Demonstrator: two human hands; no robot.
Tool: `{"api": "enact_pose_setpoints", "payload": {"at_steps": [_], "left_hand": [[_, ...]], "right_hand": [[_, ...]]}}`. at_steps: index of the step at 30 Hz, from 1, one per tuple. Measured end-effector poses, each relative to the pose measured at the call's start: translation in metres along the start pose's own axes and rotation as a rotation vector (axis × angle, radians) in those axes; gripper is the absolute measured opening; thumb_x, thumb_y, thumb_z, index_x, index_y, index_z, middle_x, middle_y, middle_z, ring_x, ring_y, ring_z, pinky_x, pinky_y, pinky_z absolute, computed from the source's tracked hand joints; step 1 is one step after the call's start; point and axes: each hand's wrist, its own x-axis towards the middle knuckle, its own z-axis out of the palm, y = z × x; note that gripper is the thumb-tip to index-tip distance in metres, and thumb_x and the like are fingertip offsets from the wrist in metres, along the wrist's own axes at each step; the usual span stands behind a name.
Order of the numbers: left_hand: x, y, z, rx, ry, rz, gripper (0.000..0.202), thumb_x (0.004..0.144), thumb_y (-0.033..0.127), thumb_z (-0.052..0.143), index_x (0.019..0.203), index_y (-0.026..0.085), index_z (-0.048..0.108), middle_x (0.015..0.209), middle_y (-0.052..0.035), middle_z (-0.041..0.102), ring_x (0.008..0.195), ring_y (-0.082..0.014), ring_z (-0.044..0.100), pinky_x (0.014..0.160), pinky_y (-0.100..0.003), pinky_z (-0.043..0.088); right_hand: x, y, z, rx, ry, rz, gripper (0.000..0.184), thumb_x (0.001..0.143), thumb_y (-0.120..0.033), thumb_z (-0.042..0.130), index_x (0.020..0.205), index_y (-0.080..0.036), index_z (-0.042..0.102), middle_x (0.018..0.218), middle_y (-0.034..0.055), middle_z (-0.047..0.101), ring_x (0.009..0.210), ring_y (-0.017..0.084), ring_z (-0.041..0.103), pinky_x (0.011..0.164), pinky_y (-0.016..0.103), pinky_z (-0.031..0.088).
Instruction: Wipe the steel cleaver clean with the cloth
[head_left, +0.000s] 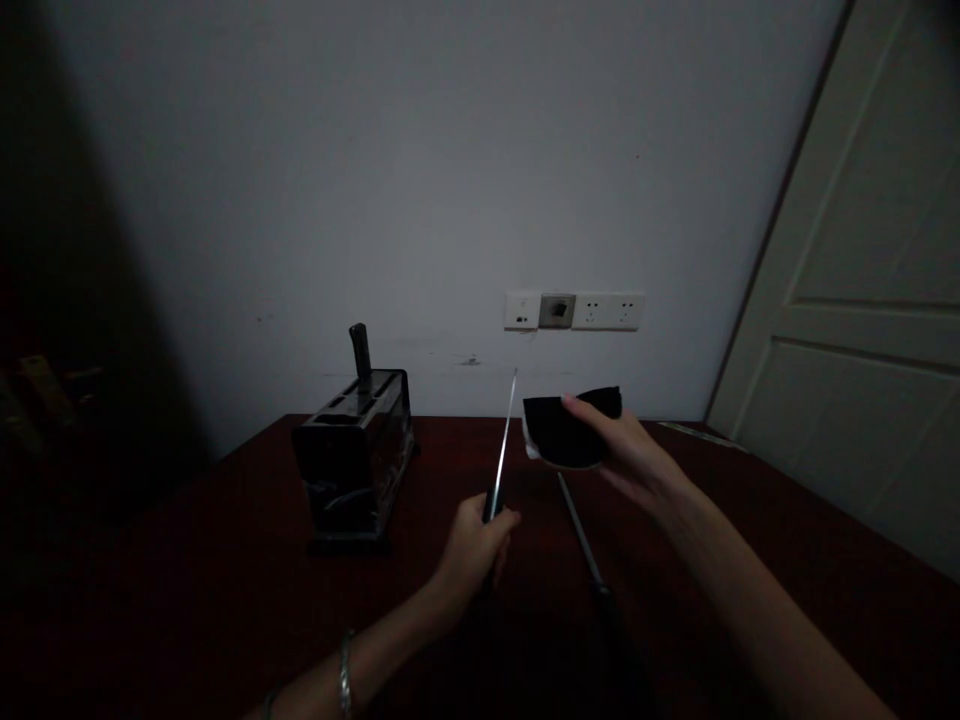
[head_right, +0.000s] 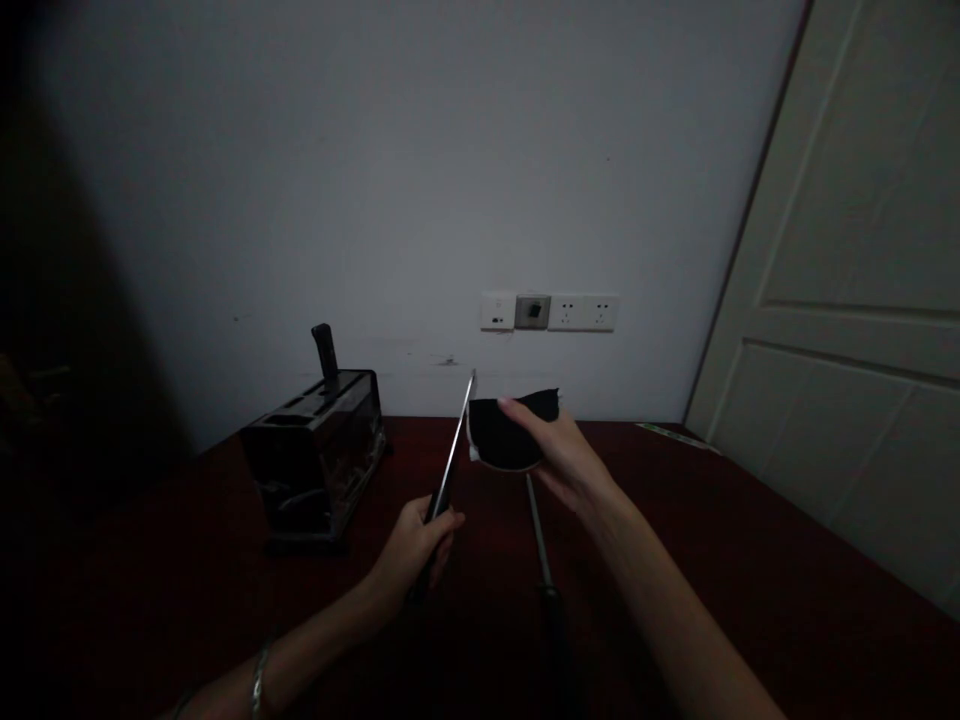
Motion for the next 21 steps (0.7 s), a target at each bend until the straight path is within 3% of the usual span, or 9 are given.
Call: {"api": "enact_pose_setpoints", "payload": {"at_steps": [2, 4, 7, 9, 14, 21], "left_hand": [[-0.001, 0.001, 0.001, -0.016, 0.0, -0.024, 0.017, 0.069, 0.026, 0.052, 0.06, 0.019, 0.04, 0.036, 0.0099, 0.036, 0.025, -0.0049, 0.031, 0.024, -0.015, 0.023], [-0.002, 0.001, 0.002, -0.03, 0.0, -0.02, 0.017, 0.069, 0.028, 0.052, 0.061, 0.019, 0.04, 0.036, 0.0101, 0.036, 0.025, -0.0046, 0.03, 0.024, -0.015, 0.024], [-0.001, 0.0, 0.002, -0.031, -0.018, -0.016, 0.019, 0.069, 0.029, 0.052, 0.06, 0.019, 0.04, 0.036, 0.0099, 0.036, 0.024, -0.0044, 0.03, 0.024, -0.015, 0.024], [0.0, -0.001, 0.002, -0.037, -0.034, -0.026, 0.019, 0.068, 0.029, 0.051, 0.057, 0.019, 0.039, 0.036, 0.0095, 0.036, 0.024, -0.0045, 0.03, 0.025, -0.016, 0.024], [-0.002, -0.001, 0.003, -0.068, -0.071, -0.061, 0.021, 0.067, 0.029, 0.051, 0.055, 0.019, 0.038, 0.035, 0.0088, 0.036, 0.024, -0.0046, 0.03, 0.026, -0.017, 0.024], [-0.006, 0.003, 0.005, -0.062, -0.078, -0.057, 0.023, 0.068, 0.034, 0.053, 0.058, 0.019, 0.039, 0.035, 0.0095, 0.036, 0.024, -0.0044, 0.03, 0.027, -0.017, 0.026]], "right_hand": [[-0.003, 0.001, 0.002, -0.128, 0.011, -0.081, 0.033, 0.06, -0.034, 0.069, 0.081, -0.018, 0.049, 0.075, 0.0052, 0.062, 0.065, 0.019, 0.06, 0.059, 0.031, 0.05], [-0.009, -0.001, 0.005, -0.307, -0.036, -0.236, 0.027, 0.06, -0.027, 0.068, 0.074, -0.019, 0.046, 0.072, 0.0019, 0.061, 0.062, 0.016, 0.057, 0.056, 0.027, 0.047], [-0.019, -0.004, 0.009, -0.578, -0.234, -0.46, 0.013, 0.068, -0.017, 0.058, 0.076, -0.019, 0.048, 0.08, 0.0029, 0.062, 0.068, 0.014, 0.056, 0.059, 0.025, 0.043], [-0.024, -0.005, 0.012, -0.76, -0.355, -0.534, 0.018, 0.069, -0.009, 0.052, 0.084, -0.018, 0.05, 0.084, 0.0039, 0.062, 0.072, 0.015, 0.056, 0.062, 0.026, 0.041], [-0.026, 0.003, 0.019, -1.024, -0.453, -0.588, 0.029, 0.065, -0.001, 0.045, 0.089, -0.018, 0.05, 0.086, 0.0058, 0.058, 0.079, 0.017, 0.053, 0.066, 0.027, 0.037], [-0.025, 0.006, 0.021, -1.016, -0.517, -0.547, 0.021, 0.067, -0.002, 0.046, 0.08, -0.019, 0.048, 0.08, 0.003, 0.055, 0.071, 0.014, 0.049, 0.061, 0.025, 0.033]]}}
